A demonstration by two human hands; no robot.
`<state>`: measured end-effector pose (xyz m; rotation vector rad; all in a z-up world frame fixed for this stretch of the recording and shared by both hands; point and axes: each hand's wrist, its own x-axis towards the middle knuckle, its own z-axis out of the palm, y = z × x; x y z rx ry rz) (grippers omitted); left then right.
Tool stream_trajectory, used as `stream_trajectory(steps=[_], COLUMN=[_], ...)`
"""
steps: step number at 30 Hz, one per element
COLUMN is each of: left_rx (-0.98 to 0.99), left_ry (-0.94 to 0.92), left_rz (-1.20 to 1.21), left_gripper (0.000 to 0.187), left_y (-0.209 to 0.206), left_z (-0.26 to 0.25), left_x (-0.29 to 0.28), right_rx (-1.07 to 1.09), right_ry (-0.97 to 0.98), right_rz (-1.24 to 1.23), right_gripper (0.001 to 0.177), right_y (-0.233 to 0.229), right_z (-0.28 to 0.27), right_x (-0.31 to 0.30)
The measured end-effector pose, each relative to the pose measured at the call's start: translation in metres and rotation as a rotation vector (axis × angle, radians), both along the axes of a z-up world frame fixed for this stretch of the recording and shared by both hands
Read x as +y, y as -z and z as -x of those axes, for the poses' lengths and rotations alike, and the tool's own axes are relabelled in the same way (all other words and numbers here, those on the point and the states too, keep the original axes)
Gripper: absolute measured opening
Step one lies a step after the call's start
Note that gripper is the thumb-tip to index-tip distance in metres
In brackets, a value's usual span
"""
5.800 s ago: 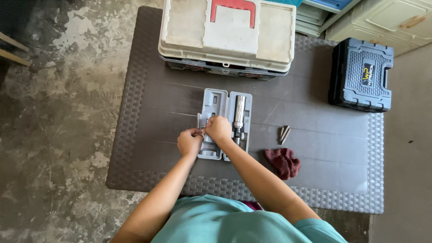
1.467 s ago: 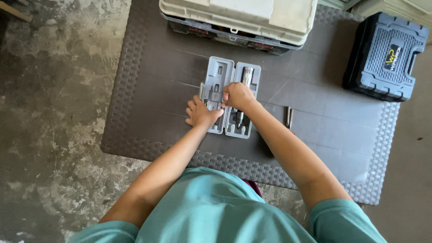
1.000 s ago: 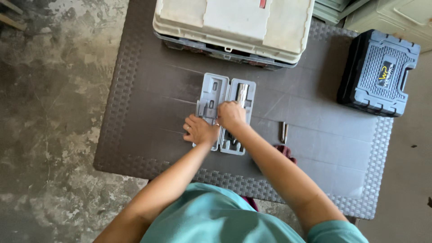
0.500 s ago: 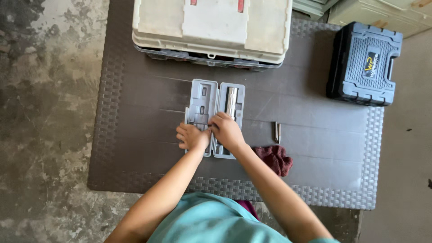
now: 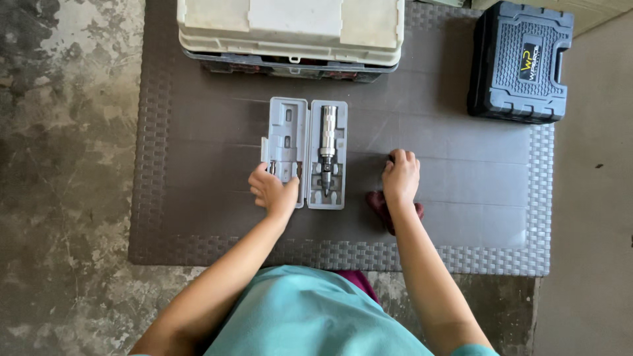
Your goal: The person wipes metal drill bits, a socket, and a plastic case with a cloth, places the socket and bits into the case, and closes it. They then open a larger toolbox, wipe a multimeter and a tape measure with the cloth, and set them on the mat beside the toolbox.
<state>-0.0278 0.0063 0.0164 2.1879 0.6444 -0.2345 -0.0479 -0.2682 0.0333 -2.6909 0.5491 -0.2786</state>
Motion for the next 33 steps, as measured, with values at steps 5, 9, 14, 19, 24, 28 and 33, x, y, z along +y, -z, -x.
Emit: stream_trajectory(steps=[5, 9, 14, 19, 24, 28, 33], left_rx=[-0.24, -0.28, -0.311, -0.308, -0.323, -0.337, -0.222], left_ry=[0.149, 0.189, 0.23, 0.307, 0.347, 0.417, 0.466], left_rz=[-0.08, -0.088, -0.1, -0.142, -0.182, -0.179, -0.183], left_gripper=[0.076, 0.074, 0.068, 0.064, 0.058, 0.057, 0.055], left_y=[-0.015, -0.022, -0.031, -0.035, -0.034, -0.028, -0.021], left_z=[0.04, 0.048, 0.043, 0.035, 0.032, 0.03, 0.021], left_x=[-0.002, 0.002, 0.009, 0.006, 0.002, 0.0, -0.004], right_rx=[0.154, 0.145, 0.131, 0.227, 0.203, 0.219, 0.307], right_ry=[0.038, -0.019, 0.088, -0.081, -0.206, -0.232, -0.209], right_rz=[0.093, -0.068, -0.682, -0.713, -0.459, -0.414, -0.399], right_gripper=[0.021, 0.02, 0.02, 0.017, 0.018, 0.018, 0.014], right_y=[0.002, -0.014, -0.033, -0.021, -0.009, -0.007, -0.007], right_z=[-0.01, -0.012, -0.022, -0.039, -0.05, -0.054, -0.062], right_x=[-0.007, -0.003, 0.035, 0.087, 0.108, 0.112, 0.121])
